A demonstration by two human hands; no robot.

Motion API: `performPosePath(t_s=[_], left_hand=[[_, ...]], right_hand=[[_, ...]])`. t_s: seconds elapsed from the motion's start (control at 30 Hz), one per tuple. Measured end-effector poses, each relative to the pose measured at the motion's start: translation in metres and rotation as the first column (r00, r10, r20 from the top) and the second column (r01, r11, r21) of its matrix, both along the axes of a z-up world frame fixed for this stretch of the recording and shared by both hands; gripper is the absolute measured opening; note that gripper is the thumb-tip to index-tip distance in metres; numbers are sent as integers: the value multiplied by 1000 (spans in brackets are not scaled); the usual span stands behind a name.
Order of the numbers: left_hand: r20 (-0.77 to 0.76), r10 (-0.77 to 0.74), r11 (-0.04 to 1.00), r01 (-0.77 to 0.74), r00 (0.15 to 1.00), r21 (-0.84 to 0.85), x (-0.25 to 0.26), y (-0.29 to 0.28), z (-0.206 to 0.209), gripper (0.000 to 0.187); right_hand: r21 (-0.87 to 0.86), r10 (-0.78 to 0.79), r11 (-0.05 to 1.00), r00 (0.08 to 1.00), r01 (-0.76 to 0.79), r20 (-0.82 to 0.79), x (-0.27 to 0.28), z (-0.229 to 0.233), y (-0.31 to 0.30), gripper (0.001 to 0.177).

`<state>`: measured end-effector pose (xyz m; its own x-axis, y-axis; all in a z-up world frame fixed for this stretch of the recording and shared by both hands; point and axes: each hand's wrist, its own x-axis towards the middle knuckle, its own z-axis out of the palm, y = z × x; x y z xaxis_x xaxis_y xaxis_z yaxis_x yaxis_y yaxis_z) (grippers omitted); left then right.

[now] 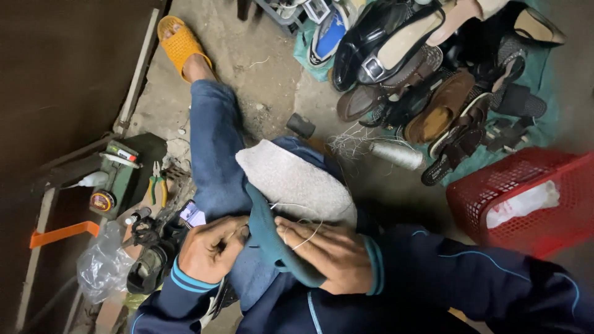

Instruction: Hand-sewing the sole of a blue slipper using a needle and thread while sitting on the floor.

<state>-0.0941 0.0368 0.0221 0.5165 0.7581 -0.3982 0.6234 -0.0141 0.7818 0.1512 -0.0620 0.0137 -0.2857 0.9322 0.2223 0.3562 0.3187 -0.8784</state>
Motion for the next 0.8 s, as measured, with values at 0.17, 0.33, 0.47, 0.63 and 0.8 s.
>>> performPosePath(t_s=[0.17, 0.33, 0.47, 0.63, 0.8], left_hand=[[-116, 1, 999, 5, 993, 54, -3, -10, 8, 25], [-137, -57, 995, 69, 989, 78, -5, -14, 6, 24], [-66, -66, 998, 65, 996, -19, -4, -14, 4, 22], [67, -26, 999, 23, 997, 46, -13, -24, -17, 25], [106, 75, 969, -97, 992, 225, -10, -38, -28, 19]], right_hand=[[-238, 210, 946, 975, -222, -73, 51, 12, 0, 56], [-97, -170, 969, 897, 228, 409, 92, -38, -2, 14], [86, -355, 926, 766, 368, 537, 64, -41, 14, 27], [76, -189, 982, 940, 174, 285, 3, -26, 29, 31], [-21, -24, 999, 981, 28, 190, 4, 0, 27, 8]])
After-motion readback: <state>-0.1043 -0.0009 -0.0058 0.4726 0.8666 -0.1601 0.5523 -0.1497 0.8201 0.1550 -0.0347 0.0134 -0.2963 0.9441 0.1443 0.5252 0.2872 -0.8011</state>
